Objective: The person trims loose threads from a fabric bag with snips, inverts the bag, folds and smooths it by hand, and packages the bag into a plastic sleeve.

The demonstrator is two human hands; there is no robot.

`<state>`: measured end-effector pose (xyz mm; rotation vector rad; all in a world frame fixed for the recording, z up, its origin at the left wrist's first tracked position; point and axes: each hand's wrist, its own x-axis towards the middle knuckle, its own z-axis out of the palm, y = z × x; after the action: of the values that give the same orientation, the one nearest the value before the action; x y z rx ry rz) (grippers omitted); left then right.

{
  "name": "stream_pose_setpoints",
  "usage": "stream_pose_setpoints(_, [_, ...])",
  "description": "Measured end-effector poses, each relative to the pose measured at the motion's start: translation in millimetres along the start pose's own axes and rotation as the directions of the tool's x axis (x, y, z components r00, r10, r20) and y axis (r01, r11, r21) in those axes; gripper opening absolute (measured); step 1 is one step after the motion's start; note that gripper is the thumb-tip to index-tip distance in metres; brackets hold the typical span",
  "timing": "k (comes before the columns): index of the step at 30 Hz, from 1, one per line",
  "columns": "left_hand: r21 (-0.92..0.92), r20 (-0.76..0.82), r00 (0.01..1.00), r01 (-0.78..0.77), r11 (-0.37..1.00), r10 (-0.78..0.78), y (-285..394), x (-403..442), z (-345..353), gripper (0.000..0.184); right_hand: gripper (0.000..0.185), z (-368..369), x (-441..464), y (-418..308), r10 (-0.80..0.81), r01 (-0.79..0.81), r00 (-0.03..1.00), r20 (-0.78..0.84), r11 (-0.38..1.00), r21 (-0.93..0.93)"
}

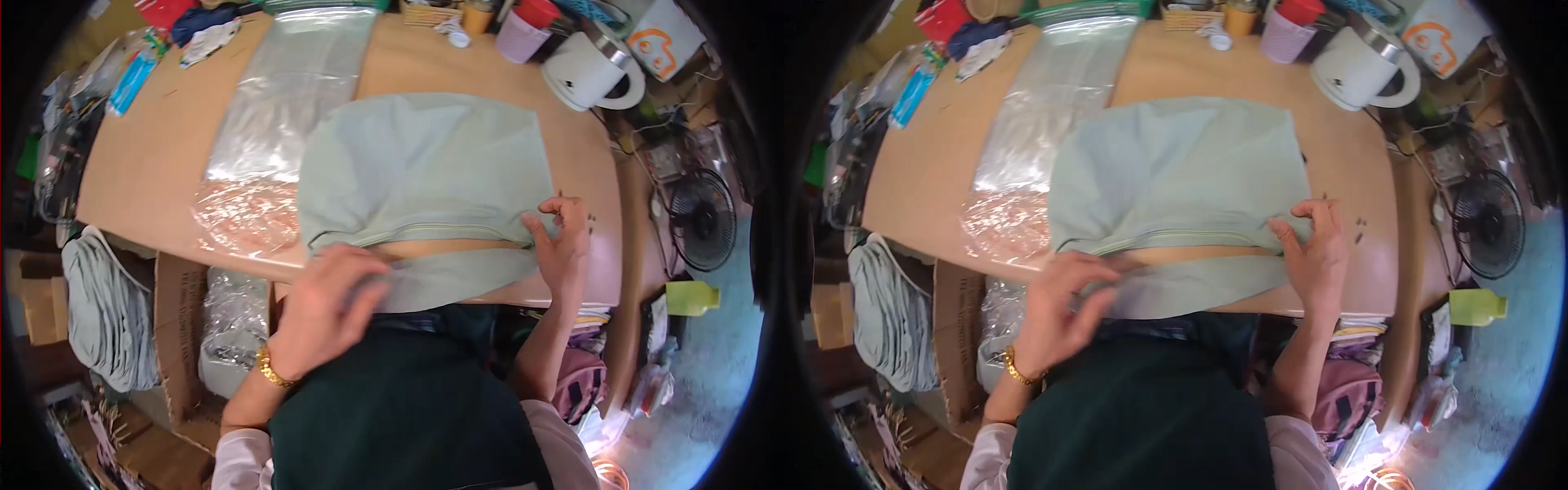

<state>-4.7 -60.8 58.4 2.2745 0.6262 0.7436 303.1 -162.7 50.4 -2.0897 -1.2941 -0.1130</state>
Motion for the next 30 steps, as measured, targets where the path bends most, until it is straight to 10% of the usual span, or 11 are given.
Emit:
stream_pose_setpoints(6, [-0.028,0.192,0.972,-0.135,0.99,0.138,30.2,43.6,118.9,0.042,0.024,20.8,-6.7,43.7,0.19,-0.232,0.904,0.382,0.971,0.064])
stream_pose_setpoints(8, [-0.151,0.6,0.783,-0.089,0.984,0.163,33.5,38.6,131.2,0.044,0.027,36.3,-7.3,48.5,0.188,-0.275,0.935,0.3,0.919,0.282])
stream_pose_setpoints(11, [-0.302,0.732,0.598,-0.146,0.942,0.328,27.6,15.2,154.4,0.05,0.032,48.8,-10.1,52.8,0.237,-0.318,0.947,0.215,0.767,0.557])
stream_pose_setpoints(13, [-0.256,0.479,0.781,-0.312,0.915,0.4,34.5,21.3,140.0,0.056,0.034,51.1,-8.5,51.0,0.272,-0.339,0.94,0.204,0.708,0.62])
stream_pose_setpoints(15, [0.166,0.032,0.945,-0.327,0.93,0.327,46.0,49.0,109.9,0.054,0.035,49.2,-9.3,45.8,0.195,-0.264,0.964,0.179,0.762,0.591])
stream_pose_setpoints(17, [0.16,0.086,0.974,-0.222,0.962,0.211,41.1,52.2,106.5,0.053,0.035,51.8,-11.6,45.8,0.208,-0.259,0.966,0.154,0.794,0.551])
stream_pose_setpoints(19, [-0.094,0.721,0.692,0.131,0.987,-0.023,27.6,50.5,118.8,0.054,0.036,53.6,-10.6,42.7,0.209,-0.247,0.969,0.131,0.825,0.509])
stream_pose_setpoints(23, [-0.211,0.66,0.738,0.001,0.977,0.142,34.2,26.6,138.4,0.053,0.035,56.5,-10.7,37.8,0.219,-0.26,0.966,0.141,0.8,0.541])
stream_pose_setpoints(25, [0.162,0.209,0.941,-0.301,0.94,0.265,38.9,35.7,123.4,0.053,0.034,51.6,-12.2,40.4,0.208,-0.26,0.966,0.156,0.769,0.584])
stream_pose_setpoints(28, [-0.366,0.612,0.737,-0.059,0.929,0.288,34.5,33.9,83.9,0.05,0.03,27.5,-10.2,49.6,-0.036,-0.212,0.915,0.402,0.804,0.556])
stream_pose_setpoints(30, [-0.35,0.489,0.813,-0.15,0.925,0.317,37.1,43.4,42.6,0.054,0.019,15.2,-3.0,58.5,0.176,-0.358,0.923,0.342,0.719,0.596])
